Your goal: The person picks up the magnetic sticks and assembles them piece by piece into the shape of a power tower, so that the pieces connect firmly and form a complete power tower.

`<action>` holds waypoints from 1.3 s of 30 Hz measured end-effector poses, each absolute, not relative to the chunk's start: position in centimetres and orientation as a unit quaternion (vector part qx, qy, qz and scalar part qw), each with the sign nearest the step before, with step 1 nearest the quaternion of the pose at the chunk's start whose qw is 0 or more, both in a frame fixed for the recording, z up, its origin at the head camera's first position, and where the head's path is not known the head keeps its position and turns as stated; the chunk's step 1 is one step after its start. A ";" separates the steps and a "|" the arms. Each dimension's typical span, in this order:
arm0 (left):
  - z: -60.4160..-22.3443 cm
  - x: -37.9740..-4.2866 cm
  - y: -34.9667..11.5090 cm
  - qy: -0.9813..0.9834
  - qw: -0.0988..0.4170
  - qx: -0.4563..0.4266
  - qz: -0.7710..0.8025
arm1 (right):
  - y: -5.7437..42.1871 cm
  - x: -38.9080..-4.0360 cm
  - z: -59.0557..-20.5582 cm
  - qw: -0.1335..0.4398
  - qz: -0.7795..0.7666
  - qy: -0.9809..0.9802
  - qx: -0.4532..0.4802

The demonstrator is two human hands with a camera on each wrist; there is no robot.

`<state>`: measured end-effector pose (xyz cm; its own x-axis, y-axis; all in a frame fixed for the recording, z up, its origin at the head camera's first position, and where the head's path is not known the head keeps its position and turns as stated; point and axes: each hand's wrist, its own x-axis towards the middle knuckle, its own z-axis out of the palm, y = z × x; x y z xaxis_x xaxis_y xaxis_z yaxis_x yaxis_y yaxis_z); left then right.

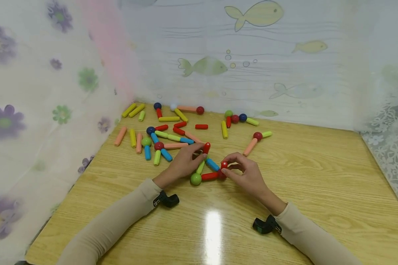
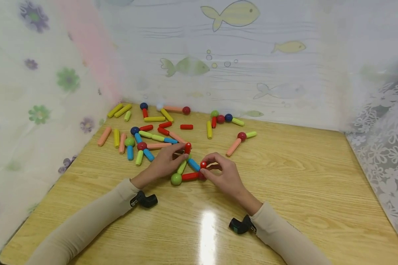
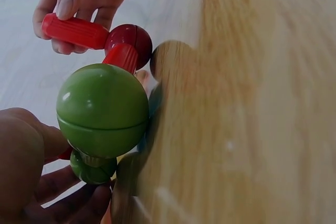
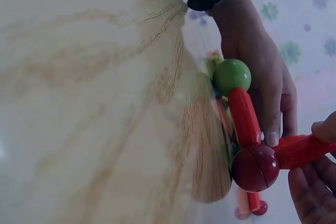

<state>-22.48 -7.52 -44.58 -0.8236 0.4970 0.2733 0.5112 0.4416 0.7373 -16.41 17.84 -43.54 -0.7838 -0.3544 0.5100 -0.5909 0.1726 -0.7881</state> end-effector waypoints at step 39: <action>-44.4 -22.6 -7.8 -0.844 -0.005 -0.296 -0.448 | 25.0 -28.7 -43.4 0.075 0.219 -0.958 0.166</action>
<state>-22.61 -7.85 -44.38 -0.8245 0.5040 0.2571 0.4955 0.4237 0.7583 -28.70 24.98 -43.40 -0.9334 -0.2857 0.2170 -0.3516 0.8485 -0.3955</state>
